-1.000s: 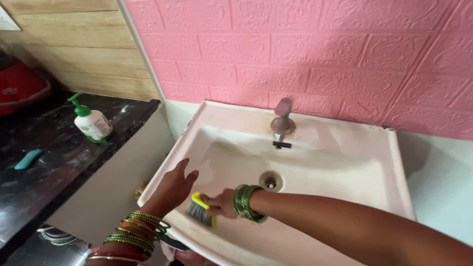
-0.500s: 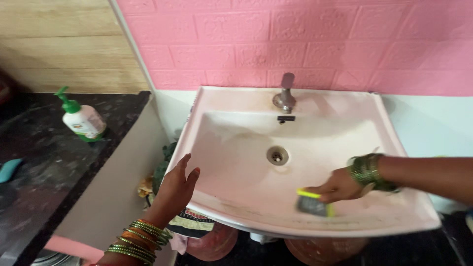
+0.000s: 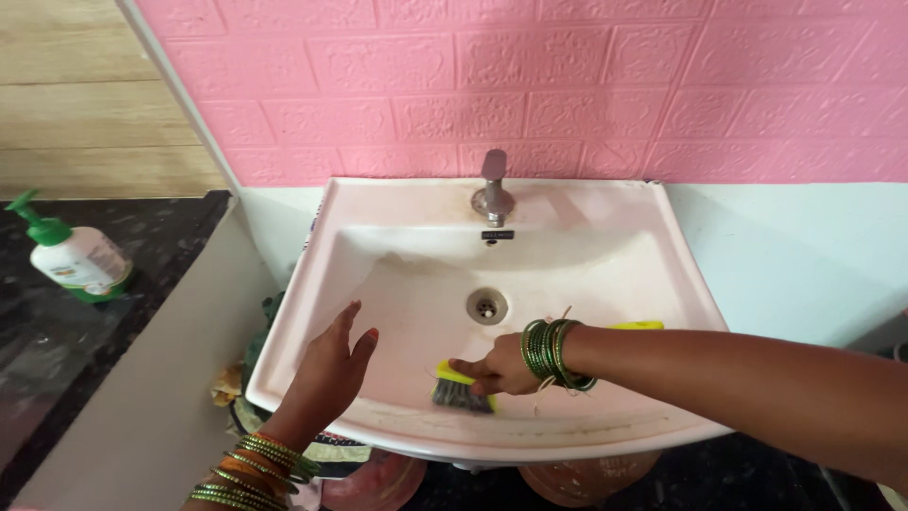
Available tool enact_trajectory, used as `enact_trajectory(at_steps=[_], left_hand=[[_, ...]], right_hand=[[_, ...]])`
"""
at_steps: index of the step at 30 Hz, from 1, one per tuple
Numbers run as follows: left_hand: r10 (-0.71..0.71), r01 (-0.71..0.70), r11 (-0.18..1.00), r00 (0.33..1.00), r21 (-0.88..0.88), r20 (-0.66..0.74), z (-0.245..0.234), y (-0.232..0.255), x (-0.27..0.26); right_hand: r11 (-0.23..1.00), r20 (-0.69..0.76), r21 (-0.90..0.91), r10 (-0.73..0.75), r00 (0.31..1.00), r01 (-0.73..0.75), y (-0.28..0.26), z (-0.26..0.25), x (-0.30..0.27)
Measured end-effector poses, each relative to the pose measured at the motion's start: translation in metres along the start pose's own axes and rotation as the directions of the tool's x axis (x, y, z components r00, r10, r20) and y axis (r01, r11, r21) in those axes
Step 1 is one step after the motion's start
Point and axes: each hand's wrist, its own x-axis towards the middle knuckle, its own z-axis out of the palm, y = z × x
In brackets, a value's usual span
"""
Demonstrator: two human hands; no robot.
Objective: The person scrubs the basin and the surrounding wall of a bathroom sink using a small brush.
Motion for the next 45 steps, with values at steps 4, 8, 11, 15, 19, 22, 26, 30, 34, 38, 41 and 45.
enact_trajectory(at_steps=[4,8,11,15,19,22,26,30,34,38,41,45], left_hand=[[0.050,-0.050,0.998,0.999,-0.034,0.006,0.014,0.012,0.013],[0.025,-0.025,1.000,1.000,-0.001,0.002,0.028,0.018,0.026],[0.003,-0.003,1.000,1.000,0.028,-0.005,0.033,0.012,0.032],[0.043,-0.036,0.994,0.997,0.099,-0.068,0.036,0.000,0.037],[-0.002,0.014,0.990,0.996,0.138,-0.087,0.033,-0.004,0.040],[-0.084,0.097,0.985,0.992,0.145,-0.094,0.030,0.003,0.046],[-0.076,0.093,0.987,0.988,0.130,-0.131,0.030,0.007,0.056],[-0.006,0.030,0.986,0.990,0.164,-0.143,0.038,0.003,0.069],[0.019,0.007,0.982,0.990,0.187,-0.140,0.044,0.005,0.078],[0.028,-0.005,0.978,0.994,0.207,-0.107,0.038,0.017,0.079],[0.001,0.016,0.977,0.997,0.213,-0.076,0.029,0.027,0.073],[0.070,-0.052,0.974,0.995,0.220,-0.074,0.022,0.037,0.070]], right_hand=[[0.999,0.047,0.014,-0.046,0.998,0.046,0.016,0.006,-0.040],[0.997,0.101,0.059,-0.056,0.993,0.050,0.053,0.012,-0.093],[0.993,0.098,0.101,-0.072,0.993,0.062,0.055,0.009,-0.099],[0.983,0.031,0.107,-0.152,0.988,0.148,0.033,-0.006,-0.068],[0.989,-0.016,0.007,-0.149,0.989,0.149,0.000,-0.021,-0.002],[0.984,-0.029,0.042,-0.175,0.984,0.176,-0.016,-0.038,0.051],[0.976,-0.151,0.024,-0.208,0.966,0.214,-0.035,-0.045,0.089],[0.984,-0.102,0.051,-0.162,0.981,0.168,-0.031,-0.047,0.090],[0.968,-0.021,-0.032,-0.252,0.968,0.251,0.009,-0.028,0.063],[0.965,0.082,-0.143,-0.210,0.974,0.221,0.070,-0.002,0.015],[0.978,0.176,-0.202,-0.012,0.984,0.049,0.097,0.013,-0.001],[0.952,0.008,-0.269,0.156,0.988,-0.148,0.113,0.033,0.033]])
